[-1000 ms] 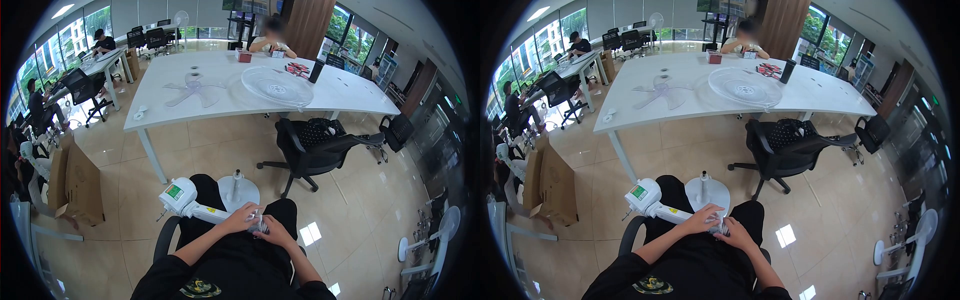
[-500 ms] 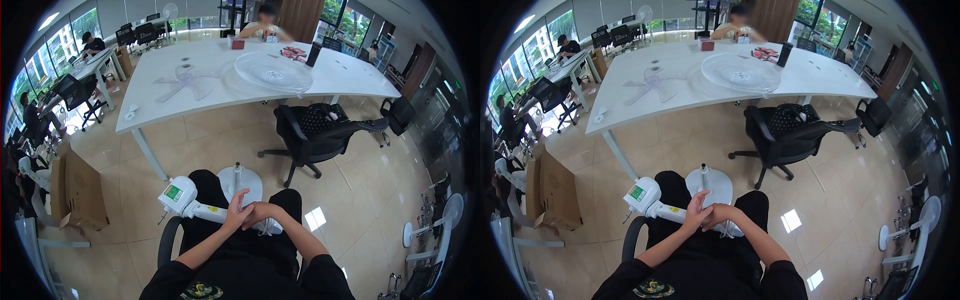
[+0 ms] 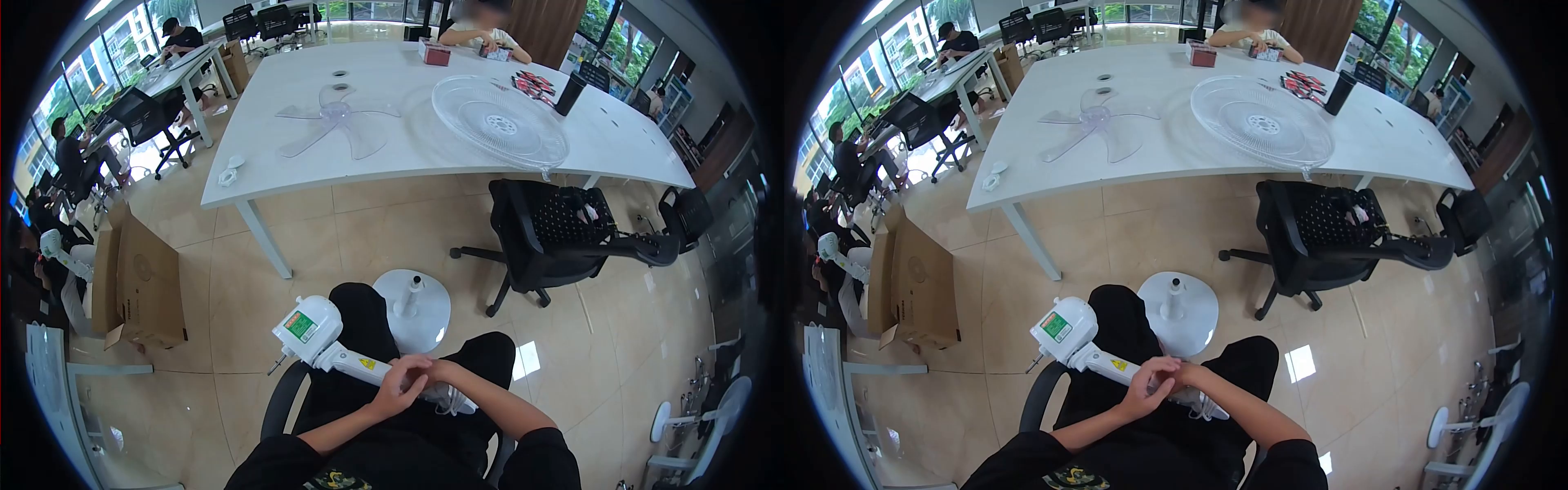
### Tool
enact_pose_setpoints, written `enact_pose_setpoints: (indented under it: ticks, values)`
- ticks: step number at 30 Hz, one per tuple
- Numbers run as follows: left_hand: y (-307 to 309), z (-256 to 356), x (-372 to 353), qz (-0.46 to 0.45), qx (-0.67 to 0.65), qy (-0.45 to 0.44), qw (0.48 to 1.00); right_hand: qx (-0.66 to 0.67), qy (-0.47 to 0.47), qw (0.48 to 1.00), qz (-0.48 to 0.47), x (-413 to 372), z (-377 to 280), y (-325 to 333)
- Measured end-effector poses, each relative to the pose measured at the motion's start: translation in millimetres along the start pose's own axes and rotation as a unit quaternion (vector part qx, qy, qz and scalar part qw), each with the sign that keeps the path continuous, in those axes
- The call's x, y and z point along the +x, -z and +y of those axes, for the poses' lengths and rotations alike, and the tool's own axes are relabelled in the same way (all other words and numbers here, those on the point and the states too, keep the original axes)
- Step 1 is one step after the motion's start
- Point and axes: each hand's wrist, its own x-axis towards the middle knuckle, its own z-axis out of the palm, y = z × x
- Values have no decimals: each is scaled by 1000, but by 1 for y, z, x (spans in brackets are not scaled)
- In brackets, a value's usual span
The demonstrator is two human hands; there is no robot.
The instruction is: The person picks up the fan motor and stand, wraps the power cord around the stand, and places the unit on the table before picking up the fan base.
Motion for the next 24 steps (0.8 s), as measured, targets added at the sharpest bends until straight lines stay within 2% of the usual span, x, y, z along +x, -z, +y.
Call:
enact_pose_setpoints:
  ticks: [1, 4, 7, 10, 11, 13, 17, 19, 21, 22, 24]
  values:
    - [2, 5, 1, -11, -3, 16, 1000, 104, 51, 992, 44, -2, 2, 5]
    - [16, 14, 6, -4, 15, 34, 999, 206, 55, 977, 6, -21, -26, 47]
    - [41, 38, 22, 2, 48, -7, 999, 199, 11, 974, -109, -10, -22, 57]
    - [72, 71, 37, 13, 121, -64, 991, 399, -7, 907, -134, -2, -27, 65]
    - [83, 81, 42, 20, 145, -88, 985, 402, 20, 912, -83, 0, -27, 60]
    - [106, 99, 50, 32, 191, -114, 975, 484, -12, 866, -122, 9, -30, 60]
    - [142, 128, 60, 66, 313, -141, 937, 548, -24, 827, -124, 19, -23, 62]
    - [161, 141, 61, 90, 402, -170, 895, 574, -35, 814, -88, 23, -25, 54]
    - [186, 157, 56, 121, 463, -185, 858, 646, -61, 755, -91, 19, -31, 55]
    - [197, 159, 51, 170, 460, -180, 853, 705, -82, 697, -101, 13, -55, 81]
    - [220, 153, 35, 268, 433, -154, 847, 728, -75, 675, -89, 7, -56, 79]
